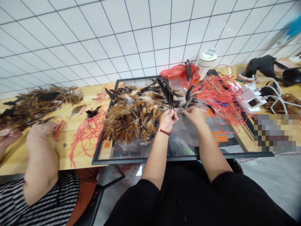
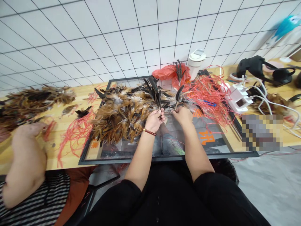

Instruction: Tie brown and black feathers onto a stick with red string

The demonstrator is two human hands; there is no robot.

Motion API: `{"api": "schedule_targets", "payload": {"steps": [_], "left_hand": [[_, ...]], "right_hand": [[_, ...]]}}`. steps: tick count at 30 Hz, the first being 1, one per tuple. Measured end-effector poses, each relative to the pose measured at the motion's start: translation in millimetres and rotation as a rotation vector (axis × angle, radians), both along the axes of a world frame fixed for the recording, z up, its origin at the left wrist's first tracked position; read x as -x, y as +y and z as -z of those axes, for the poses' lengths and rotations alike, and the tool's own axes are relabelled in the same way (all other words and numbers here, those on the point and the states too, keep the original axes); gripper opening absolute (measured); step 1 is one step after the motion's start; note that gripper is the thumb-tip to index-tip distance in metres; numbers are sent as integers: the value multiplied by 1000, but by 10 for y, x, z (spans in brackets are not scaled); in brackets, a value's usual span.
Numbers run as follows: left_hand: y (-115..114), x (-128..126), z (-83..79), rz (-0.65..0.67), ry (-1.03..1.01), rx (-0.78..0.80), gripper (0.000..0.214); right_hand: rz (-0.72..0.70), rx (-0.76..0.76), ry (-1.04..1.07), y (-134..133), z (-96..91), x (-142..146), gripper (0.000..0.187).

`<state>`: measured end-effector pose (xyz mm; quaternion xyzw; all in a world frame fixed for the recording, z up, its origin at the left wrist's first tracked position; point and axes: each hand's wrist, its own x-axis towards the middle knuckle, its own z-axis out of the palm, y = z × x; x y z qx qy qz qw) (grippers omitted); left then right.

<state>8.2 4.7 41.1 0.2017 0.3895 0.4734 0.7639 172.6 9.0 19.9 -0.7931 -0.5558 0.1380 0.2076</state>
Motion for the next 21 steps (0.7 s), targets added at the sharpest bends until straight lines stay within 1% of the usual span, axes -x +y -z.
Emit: {"api": "schedule_targets", "payload": {"steps": [2,4,9,12,14,16,18,19,21], "left_hand": [[9,2,6,-7,-10,17,5],[14,1,10,-28,-17,24,6],[19,5,-14,-89,-41,45,12],[17,9,-38,-101,-57,60,7],[16,9,-46,-104,-64,67,8],[15,8,-43,-105,-68,71,13],[15,6,-31,-104,-68,71,16],[15,4,-24,-103,-67,68,17],[15,1,-8,-99,-61,62,15]], "right_hand": [[-1,81,-46,-5,-31,4,23],[17,113,-56,1,-64,-5,24],[28,136,-73,-3,-103,-6,37],[25,162,-94,-10,-94,6,33],[48,165,-92,-6,-83,-1,32],[85,108,-60,5,-72,-14,32],[76,-43,33,19,-58,-9,30],[35,-138,113,25,-50,6,28],[-125,-308,316,33,-30,66,27]]}}
